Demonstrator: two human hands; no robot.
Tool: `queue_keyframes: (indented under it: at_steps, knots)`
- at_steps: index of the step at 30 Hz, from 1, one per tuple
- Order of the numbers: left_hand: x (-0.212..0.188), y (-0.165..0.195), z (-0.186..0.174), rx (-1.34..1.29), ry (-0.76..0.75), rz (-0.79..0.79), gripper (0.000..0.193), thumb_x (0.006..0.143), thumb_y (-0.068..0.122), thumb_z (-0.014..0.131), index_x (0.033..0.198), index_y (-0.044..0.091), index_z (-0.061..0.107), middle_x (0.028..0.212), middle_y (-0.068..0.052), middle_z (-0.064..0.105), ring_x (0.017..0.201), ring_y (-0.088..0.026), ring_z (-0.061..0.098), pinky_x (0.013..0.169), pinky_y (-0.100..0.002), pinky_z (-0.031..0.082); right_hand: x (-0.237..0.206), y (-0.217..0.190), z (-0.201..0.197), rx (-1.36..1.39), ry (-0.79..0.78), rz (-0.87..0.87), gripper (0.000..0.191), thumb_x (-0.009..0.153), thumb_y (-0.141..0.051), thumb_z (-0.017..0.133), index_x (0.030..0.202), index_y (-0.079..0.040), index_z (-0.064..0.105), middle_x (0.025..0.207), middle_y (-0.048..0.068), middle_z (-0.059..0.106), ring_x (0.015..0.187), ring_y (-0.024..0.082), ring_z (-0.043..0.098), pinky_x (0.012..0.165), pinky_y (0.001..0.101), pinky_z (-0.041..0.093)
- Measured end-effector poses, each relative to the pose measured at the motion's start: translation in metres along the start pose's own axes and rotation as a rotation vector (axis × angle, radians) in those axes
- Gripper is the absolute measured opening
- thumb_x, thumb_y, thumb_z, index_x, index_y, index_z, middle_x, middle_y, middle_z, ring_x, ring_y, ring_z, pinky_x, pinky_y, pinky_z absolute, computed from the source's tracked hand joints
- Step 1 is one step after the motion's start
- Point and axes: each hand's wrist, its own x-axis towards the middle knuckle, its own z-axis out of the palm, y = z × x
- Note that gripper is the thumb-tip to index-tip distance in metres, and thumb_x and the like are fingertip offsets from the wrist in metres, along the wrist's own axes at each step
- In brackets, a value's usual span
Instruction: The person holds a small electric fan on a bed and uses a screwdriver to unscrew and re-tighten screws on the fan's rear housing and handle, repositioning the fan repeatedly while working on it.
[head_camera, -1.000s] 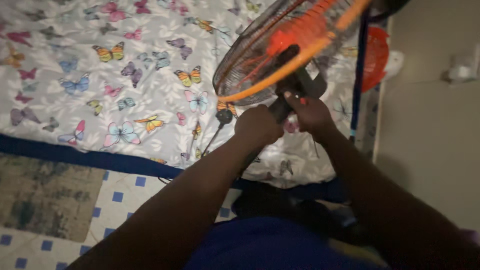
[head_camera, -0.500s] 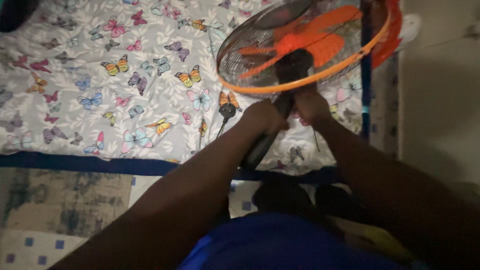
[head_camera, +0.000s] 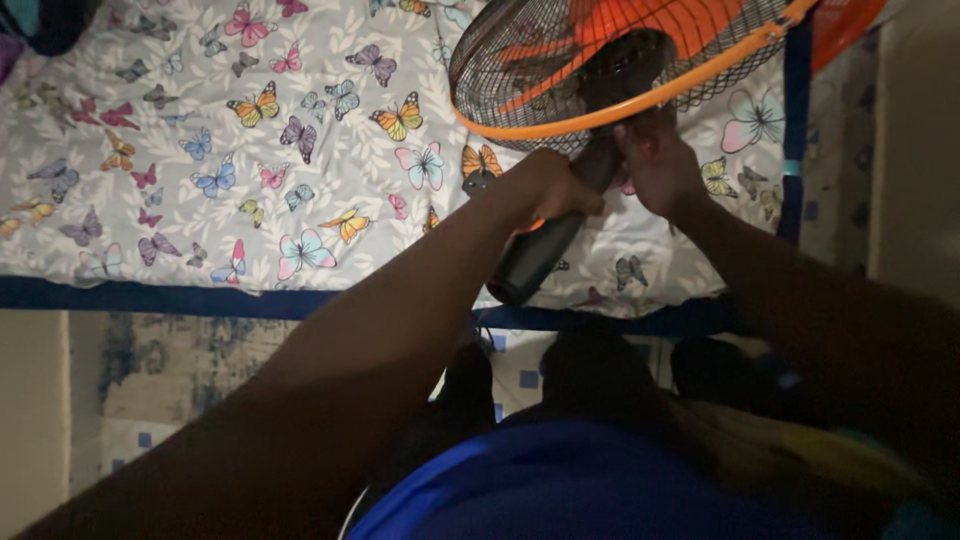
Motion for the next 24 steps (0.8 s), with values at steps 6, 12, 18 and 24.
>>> queue_keyframes:
  at_steps: [6, 12, 18, 24]
  knots:
    - [-0.005, 0.002, 0.003, 0.208, 0.103, 0.127, 0.071, 0.059, 0.053, 0.086, 0.097, -0.005, 0.075, 0.097, -0.024, 0.076, 0.091, -0.034, 0.076, 0.082, -0.04, 0.058, 0.01, 0.003, 0.003, 0.423, -0.287, 0.911, 0.057, 0.116, -0.056, 0.049, 0.108, 0.0, 0.057, 0.075, 0.012, 0.059, 0.05, 0.019, 0.052, 0.043, 0.0351, 0.043]
    - [-0.007, -0.01, 0.01, 0.274, 0.099, 0.157, 0.07, 0.056, 0.056, 0.085, 0.103, 0.004, 0.077, 0.105, -0.021, 0.075, 0.101, -0.036, 0.073, 0.089, -0.042, 0.057, 0.02, -0.021, 0.01, 0.686, -0.166, 0.322, 0.028, 0.106, -0.032, 0.056, 0.122, -0.01, 0.051, 0.099, 0.001, 0.068, 0.079, 0.008, 0.071, 0.057, 0.0278, 0.06]
    - [-0.009, -0.033, 0.012, 0.15, 0.152, 0.122, 0.076, 0.054, 0.052, 0.087, 0.111, 0.005, 0.072, 0.108, -0.017, 0.076, 0.101, -0.032, 0.075, 0.089, -0.041, 0.058, 0.009, -0.025, 0.016, 0.511, -0.167, 0.958, 0.024, 0.096, -0.023, 0.057, 0.116, -0.011, 0.053, 0.084, 0.007, 0.064, 0.058, 0.016, 0.06, 0.044, 0.0316, 0.045]
    - [-0.005, -0.046, 0.016, 0.229, 0.17, 0.138, 0.074, 0.056, 0.051, 0.087, 0.114, 0.007, 0.071, 0.109, -0.017, 0.074, 0.102, -0.034, 0.071, 0.088, -0.043, 0.055, 0.005, -0.022, 0.024, 0.624, -0.151, 0.908, 0.02, 0.095, -0.014, 0.061, 0.114, -0.012, 0.057, 0.088, 0.006, 0.067, 0.064, 0.015, 0.063, 0.049, 0.0293, 0.046]
